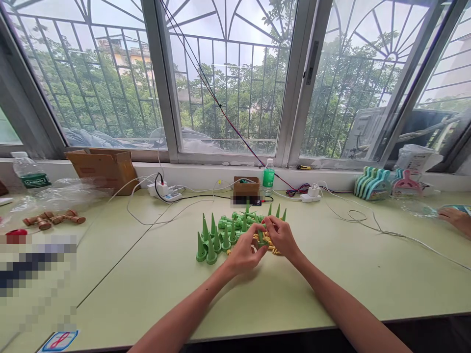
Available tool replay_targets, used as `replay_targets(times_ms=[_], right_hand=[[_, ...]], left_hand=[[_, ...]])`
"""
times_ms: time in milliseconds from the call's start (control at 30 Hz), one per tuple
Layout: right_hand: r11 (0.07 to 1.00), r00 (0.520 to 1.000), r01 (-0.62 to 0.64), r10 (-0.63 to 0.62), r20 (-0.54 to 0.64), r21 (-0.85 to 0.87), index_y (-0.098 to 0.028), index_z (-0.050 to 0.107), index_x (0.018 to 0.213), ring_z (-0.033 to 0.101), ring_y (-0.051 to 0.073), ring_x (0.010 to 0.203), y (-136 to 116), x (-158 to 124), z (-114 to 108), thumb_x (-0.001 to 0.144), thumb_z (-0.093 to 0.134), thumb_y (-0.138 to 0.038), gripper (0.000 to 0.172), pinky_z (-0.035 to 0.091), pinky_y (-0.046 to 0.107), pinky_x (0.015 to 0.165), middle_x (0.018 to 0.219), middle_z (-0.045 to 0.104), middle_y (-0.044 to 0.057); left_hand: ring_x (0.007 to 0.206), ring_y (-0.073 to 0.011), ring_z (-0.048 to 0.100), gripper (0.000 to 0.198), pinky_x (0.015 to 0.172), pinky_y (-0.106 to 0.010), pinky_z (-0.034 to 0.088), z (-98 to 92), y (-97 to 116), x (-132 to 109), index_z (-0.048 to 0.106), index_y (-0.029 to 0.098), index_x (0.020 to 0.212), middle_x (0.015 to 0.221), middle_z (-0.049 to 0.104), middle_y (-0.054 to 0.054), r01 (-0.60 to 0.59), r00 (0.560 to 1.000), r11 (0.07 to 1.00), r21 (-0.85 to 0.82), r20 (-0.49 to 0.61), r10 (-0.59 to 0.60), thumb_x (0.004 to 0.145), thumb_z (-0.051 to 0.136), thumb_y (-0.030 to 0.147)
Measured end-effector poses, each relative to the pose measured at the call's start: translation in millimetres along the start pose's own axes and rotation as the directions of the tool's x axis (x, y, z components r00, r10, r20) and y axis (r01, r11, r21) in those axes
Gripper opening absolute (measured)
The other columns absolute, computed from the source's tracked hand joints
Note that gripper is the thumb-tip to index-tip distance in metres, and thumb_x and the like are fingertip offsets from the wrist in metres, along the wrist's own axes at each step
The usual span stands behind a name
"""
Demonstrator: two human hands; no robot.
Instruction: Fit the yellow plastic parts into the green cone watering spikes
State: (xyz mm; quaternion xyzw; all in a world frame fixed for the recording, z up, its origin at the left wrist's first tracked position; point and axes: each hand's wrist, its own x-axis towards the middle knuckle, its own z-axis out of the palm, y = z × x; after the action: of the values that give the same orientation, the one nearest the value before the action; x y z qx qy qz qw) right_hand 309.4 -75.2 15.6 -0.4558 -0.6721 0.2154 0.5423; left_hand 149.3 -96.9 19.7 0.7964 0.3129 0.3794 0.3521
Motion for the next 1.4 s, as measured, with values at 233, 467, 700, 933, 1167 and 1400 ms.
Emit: replay_targets(times_ms=[233, 467, 700, 933, 1167, 1400], right_hand=[[0.923, 0.981, -0.164, 0.117, 0.152, 0.348, -0.019, 0.045, 0.055, 0.034, 0.008, 0.039, 3, 2, 0, 0.085, 0.059, -0.058, 0.051, 0.028, 0.022, 0.038, 0.047, 0.036, -0.006], [0.927, 0.984, -0.151, 0.108, 0.143, 0.342, -0.016, 0.056, 0.057, 0.034, 0.008, 0.042, -4, 2, -4, 0.083, 0.065, -0.048, 0.042, 0.028, 0.021, 0.037, 0.047, 0.039, -0.005], [0.952, 0.992, -0.106, 0.081, 0.098, 0.286, -0.015, 0.062, 0.064, 0.039, 0.009, 0.045, -4, 1, -3, 0.084, 0.061, -0.05, 0.041, 0.031, 0.021, 0.04, 0.053, 0.047, -0.002], [0.959, 0.993, -0.089, 0.063, 0.104, 0.268, -0.016, 0.059, 0.063, 0.039, 0.009, 0.043, -7, -1, -2, 0.085, 0.06, -0.053, 0.043, 0.03, 0.022, 0.039, 0.051, 0.045, -0.003], [0.953, 0.993, -0.071, 0.04, 0.11, 0.295, -0.017, 0.058, 0.064, 0.04, 0.01, 0.042, -8, -2, -3, 0.086, 0.06, -0.052, 0.042, 0.03, 0.022, 0.039, 0.048, 0.044, -0.004], [0.965, 0.995, -0.051, 0.027, 0.098, 0.256, -0.017, 0.058, 0.063, 0.04, 0.01, 0.045, -10, -2, -3, 0.087, 0.058, -0.053, 0.044, 0.03, 0.023, 0.041, 0.051, 0.044, -0.003]], left_hand=[[0.067, -0.008, 0.054, 0.027, 0.058, -0.022, 0.045, -0.5, 3, -1, 0.047, 0.022, 0.11, 0.111, 0.055, -0.004, -0.012, 0.986, 0.996, -0.091, 0.164, 0.026, 0.084, 0.054, 0.02], [0.068, -0.0092, 0.056, 0.029, 0.057, -0.022, 0.045, -0.8, 4, -1, 0.05, 0.021, 0.111, 0.106, 0.058, -0.004, 0.002, 0.983, 0.997, -0.077, 0.183, 0.012, 0.082, 0.055, 0.018], [0.062, -0.0105, 0.058, 0.025, 0.055, -0.023, 0.047, 1.8, 7, -1, 0.062, 0.022, 0.109, 0.09, 0.064, -0.002, 0.041, 0.989, 0.992, -0.115, 0.143, -0.024, 0.085, 0.058, 0.03], [0.044, -0.0082, 0.047, 0.022, 0.043, -0.02, 0.039, 4.8, 3, 2, 0.064, 0.018, 0.092, 0.055, 0.052, 0.005, 0.107, 0.991, 0.977, -0.185, 0.101, -0.089, 0.082, 0.066, 0.038], [0.042, -0.0073, 0.046, 0.022, 0.042, -0.019, 0.036, 6.2, 0, 2, 0.064, 0.018, 0.091, 0.055, 0.053, 0.005, 0.112, 0.991, 0.974, -0.199, 0.093, -0.095, 0.082, 0.067, 0.037], [0.044, -0.0083, 0.049, 0.022, 0.042, -0.019, 0.035, 9.0, -2, 2, 0.064, 0.017, 0.089, 0.056, 0.054, 0.005, 0.115, 0.993, 0.968, -0.224, 0.065, -0.103, 0.081, 0.069, 0.037]])
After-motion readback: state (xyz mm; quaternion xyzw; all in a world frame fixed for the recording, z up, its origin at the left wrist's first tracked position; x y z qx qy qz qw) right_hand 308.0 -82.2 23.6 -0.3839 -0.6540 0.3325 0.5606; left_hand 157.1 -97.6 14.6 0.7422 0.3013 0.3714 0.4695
